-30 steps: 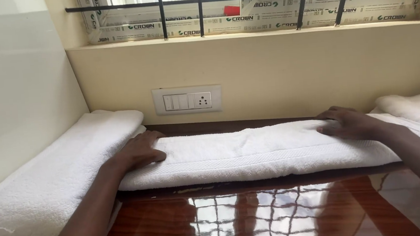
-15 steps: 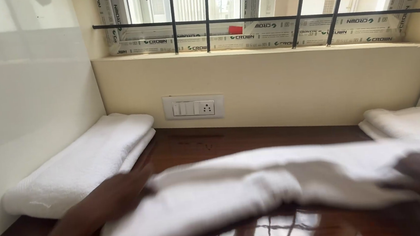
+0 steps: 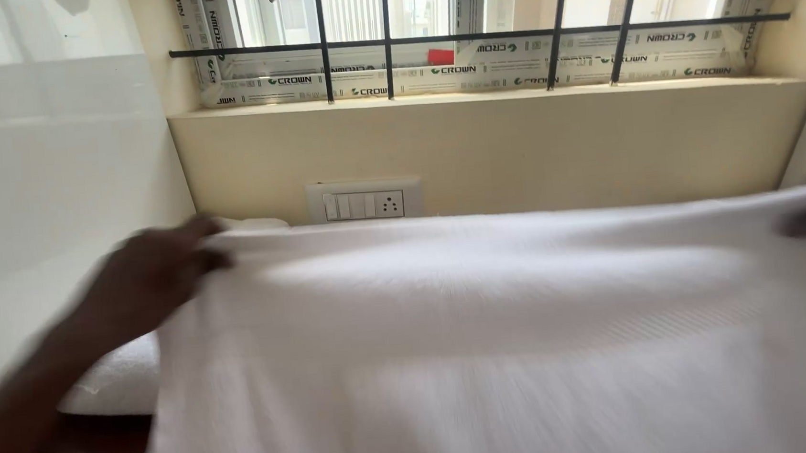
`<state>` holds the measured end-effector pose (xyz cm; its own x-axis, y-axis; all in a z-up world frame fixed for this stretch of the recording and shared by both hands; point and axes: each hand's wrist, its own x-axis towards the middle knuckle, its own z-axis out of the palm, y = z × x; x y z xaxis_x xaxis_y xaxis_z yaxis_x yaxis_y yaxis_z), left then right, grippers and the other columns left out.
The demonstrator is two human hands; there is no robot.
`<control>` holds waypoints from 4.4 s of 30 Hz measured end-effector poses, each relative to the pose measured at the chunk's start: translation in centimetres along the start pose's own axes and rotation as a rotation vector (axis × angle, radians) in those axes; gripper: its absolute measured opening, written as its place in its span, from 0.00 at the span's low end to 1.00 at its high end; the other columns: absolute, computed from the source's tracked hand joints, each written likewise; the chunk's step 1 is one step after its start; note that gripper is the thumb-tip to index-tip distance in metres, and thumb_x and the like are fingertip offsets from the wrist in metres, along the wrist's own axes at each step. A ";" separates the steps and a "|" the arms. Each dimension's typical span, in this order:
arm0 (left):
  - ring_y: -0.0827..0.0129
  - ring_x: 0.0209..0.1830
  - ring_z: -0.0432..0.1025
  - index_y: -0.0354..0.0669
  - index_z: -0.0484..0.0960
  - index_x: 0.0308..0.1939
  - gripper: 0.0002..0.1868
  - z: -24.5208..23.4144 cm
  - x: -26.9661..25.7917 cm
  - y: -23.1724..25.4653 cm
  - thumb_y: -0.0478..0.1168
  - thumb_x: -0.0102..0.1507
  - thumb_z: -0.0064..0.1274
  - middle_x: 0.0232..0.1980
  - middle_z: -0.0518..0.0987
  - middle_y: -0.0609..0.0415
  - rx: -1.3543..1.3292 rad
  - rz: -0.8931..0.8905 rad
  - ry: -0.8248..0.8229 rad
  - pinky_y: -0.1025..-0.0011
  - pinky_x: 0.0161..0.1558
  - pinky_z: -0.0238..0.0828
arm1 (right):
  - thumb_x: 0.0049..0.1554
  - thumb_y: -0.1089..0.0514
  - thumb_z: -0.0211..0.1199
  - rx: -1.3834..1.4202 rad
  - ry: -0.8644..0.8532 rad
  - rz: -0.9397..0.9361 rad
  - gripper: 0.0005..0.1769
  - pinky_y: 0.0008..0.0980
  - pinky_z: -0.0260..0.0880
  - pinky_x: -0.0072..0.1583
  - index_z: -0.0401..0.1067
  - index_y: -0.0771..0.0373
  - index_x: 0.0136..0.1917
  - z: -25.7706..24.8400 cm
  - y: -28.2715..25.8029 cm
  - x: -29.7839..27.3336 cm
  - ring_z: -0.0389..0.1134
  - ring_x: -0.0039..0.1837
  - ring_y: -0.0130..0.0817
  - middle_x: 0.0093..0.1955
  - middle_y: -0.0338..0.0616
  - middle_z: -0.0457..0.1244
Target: Folding white bath towels on a polished wooden counter.
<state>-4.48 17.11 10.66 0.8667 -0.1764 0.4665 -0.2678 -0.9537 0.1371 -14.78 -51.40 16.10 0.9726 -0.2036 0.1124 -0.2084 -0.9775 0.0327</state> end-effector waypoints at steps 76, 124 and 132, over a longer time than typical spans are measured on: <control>0.69 0.87 0.34 0.55 0.41 0.83 0.49 15.3 1.5 3.8 0.76 0.65 0.22 0.87 0.39 0.62 0.028 -0.205 -0.431 0.61 0.82 0.30 | 0.59 0.19 0.25 0.158 -0.060 0.061 0.53 0.42 0.31 0.83 0.32 0.52 0.85 17.7 1.9 4.1 0.27 0.88 0.34 0.89 0.37 0.29; 0.45 0.82 0.48 0.37 0.48 0.82 0.56 15.7 5.0 4.1 0.74 0.64 0.42 0.84 0.51 0.40 0.173 -0.157 -0.286 0.48 0.79 0.42 | 0.60 0.21 0.25 0.141 -0.072 -0.009 0.51 0.43 0.27 0.83 0.26 0.52 0.85 15.3 2.4 4.4 0.24 0.88 0.35 0.89 0.38 0.24; 0.49 0.86 0.38 0.44 0.36 0.83 0.58 10.5 0.2 11.1 0.77 0.64 0.35 0.86 0.43 0.47 0.055 -0.135 -0.594 0.36 0.79 0.31 | 0.58 0.21 0.26 0.229 -0.099 -0.028 0.50 0.44 0.29 0.82 0.31 0.48 0.85 14.6 1.9 -3.8 0.26 0.88 0.33 0.89 0.36 0.27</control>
<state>-2.91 3.96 3.11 0.9822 -0.1436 -0.1211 -0.1308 -0.9855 0.1080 -17.36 -53.33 1.27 0.9853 -0.1700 0.0163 -0.1637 -0.9675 -0.1927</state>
